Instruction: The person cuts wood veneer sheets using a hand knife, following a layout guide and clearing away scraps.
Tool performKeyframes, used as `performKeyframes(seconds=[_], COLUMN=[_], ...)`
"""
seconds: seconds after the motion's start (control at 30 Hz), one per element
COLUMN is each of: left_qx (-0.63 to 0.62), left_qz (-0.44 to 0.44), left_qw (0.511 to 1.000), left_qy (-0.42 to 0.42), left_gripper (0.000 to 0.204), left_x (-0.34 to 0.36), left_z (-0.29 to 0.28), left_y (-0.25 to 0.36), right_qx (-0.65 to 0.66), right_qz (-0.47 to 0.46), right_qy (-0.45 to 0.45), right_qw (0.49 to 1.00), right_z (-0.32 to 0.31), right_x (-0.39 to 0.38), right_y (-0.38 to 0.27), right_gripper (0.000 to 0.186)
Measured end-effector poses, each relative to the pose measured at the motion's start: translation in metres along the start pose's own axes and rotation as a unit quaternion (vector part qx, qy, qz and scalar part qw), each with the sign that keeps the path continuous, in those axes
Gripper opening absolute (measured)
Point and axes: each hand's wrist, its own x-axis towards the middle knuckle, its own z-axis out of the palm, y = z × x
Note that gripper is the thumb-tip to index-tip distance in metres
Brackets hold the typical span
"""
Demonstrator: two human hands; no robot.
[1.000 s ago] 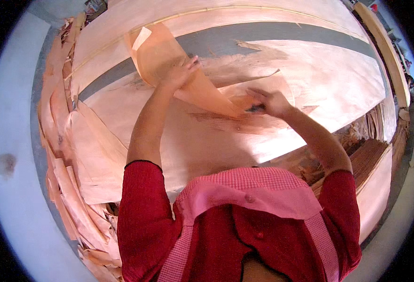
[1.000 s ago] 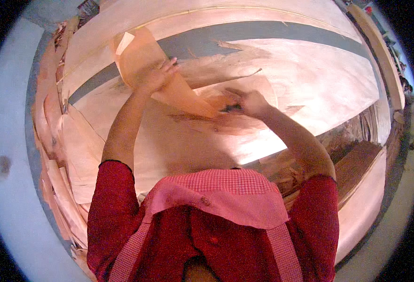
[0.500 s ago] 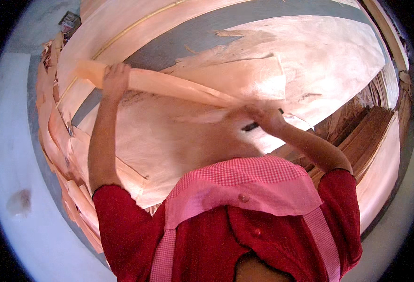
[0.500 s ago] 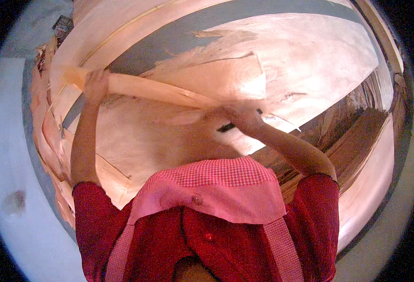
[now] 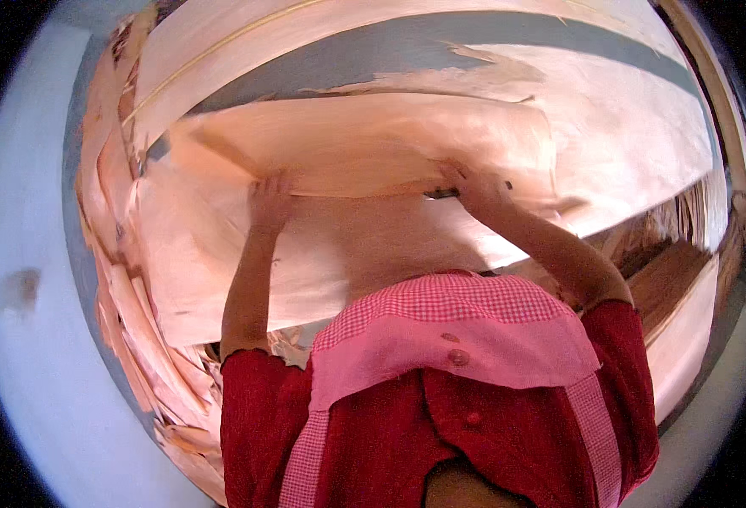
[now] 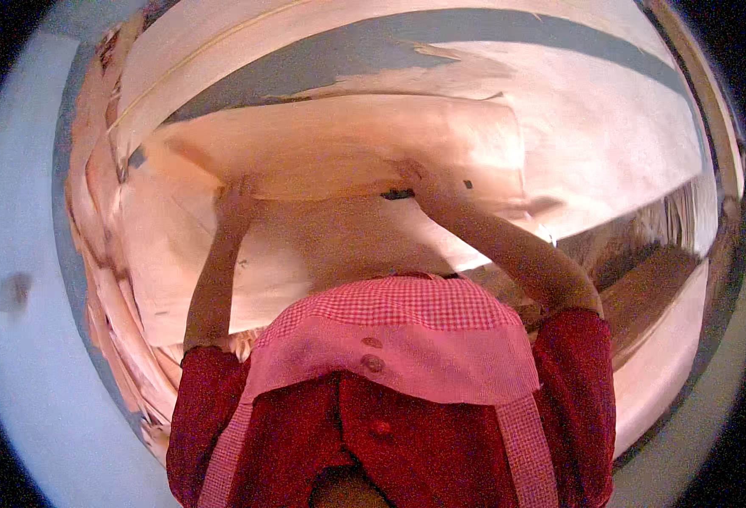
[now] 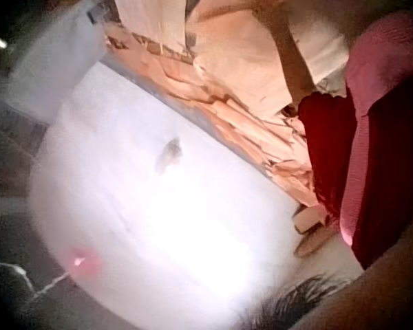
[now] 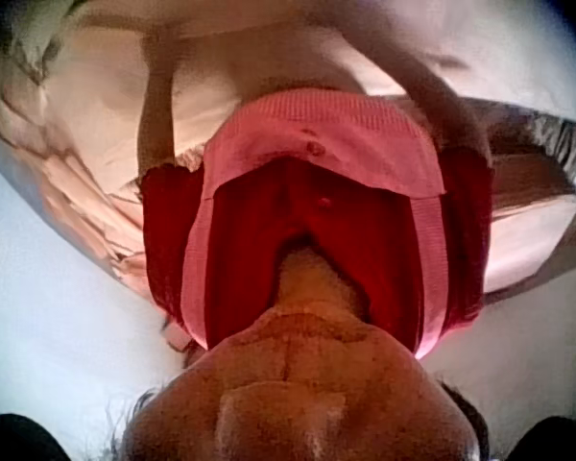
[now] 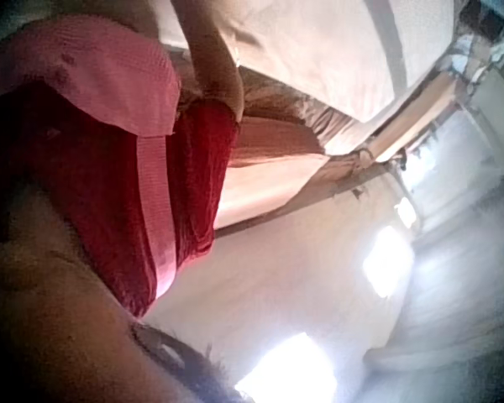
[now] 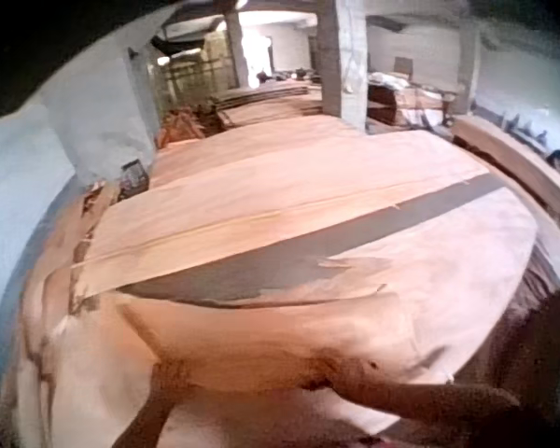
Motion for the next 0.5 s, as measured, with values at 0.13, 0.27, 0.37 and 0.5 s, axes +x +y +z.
performKeyframes(seconds=[0.13, 0.27, 0.37, 0.5], left_qx=[0.065, 0.101, 0.105, -0.142], left_qz=[0.033, -0.058, -0.122, -0.035], left_qw=[0.995, 0.986, 0.984, 0.986], left_qy=[0.069, 0.120, 0.079, -0.081], left_gripper=[0.046, 0.037, 0.017, 0.021], left_x=[-0.003, -0.012, -0.019, -0.064], left_z=[-0.001, 0.009, -0.006, -0.071], left_y=[-0.006, -0.057, -0.088, -0.096], right_qx=[0.005, -0.058, -0.075, 0.018], right_qz=[0.025, 0.003, 0.035, 0.127], right_qy=[-0.016, -0.049, -0.060, -0.128], right_qw=[1.000, 0.997, 0.995, 0.983], right_z=[-0.013, -0.047, -0.066, -0.132], right_x=[-0.003, -0.003, -0.021, -0.057], right_y=[0.020, 0.035, 0.056, 0.072], right_gripper=[0.029, 0.029, 0.031, 0.022])
